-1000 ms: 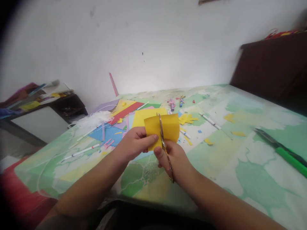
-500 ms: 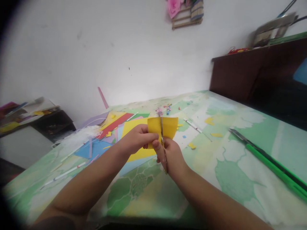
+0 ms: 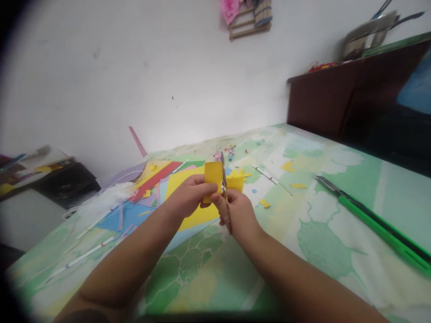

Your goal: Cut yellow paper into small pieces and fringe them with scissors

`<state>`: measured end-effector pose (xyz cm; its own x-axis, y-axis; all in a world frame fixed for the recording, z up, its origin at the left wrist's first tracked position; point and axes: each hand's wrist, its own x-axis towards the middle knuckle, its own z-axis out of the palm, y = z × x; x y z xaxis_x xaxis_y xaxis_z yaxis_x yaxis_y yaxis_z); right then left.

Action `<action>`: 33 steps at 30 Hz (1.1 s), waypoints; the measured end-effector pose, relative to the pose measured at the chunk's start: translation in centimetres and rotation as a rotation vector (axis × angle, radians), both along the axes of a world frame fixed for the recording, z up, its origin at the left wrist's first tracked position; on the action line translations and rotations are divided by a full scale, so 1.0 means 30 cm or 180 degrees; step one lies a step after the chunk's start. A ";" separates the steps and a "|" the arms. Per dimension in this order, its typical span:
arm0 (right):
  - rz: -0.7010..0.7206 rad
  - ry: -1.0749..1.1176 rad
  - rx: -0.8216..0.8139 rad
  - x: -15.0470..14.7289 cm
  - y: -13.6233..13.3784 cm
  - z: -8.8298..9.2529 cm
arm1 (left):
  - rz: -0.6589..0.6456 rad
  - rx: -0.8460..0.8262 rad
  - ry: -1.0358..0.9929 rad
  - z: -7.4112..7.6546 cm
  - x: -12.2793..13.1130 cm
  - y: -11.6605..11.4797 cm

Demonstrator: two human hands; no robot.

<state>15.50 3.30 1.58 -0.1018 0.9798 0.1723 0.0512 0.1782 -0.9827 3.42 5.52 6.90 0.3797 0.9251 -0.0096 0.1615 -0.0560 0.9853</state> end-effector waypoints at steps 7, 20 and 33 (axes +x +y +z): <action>0.0019 0.0565 -0.0107 0.010 0.056 -0.040 | 0.0338 -0.0013 -0.0257 -0.033 -0.038 0.007; 0.0652 -0.1557 0.0590 -0.039 -0.003 -0.041 | 0.0912 0.0224 -0.0572 -0.103 -0.114 -0.077; 0.0778 -0.1174 0.0791 -0.041 -0.020 -0.038 | 0.0490 0.0654 -0.0328 -0.108 -0.115 -0.106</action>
<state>14.28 2.69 0.43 -0.4210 0.8537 0.3066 0.3145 0.4545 -0.8334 -0.03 2.34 3.66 0.2237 0.9505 0.2156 0.0830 -0.2390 0.9675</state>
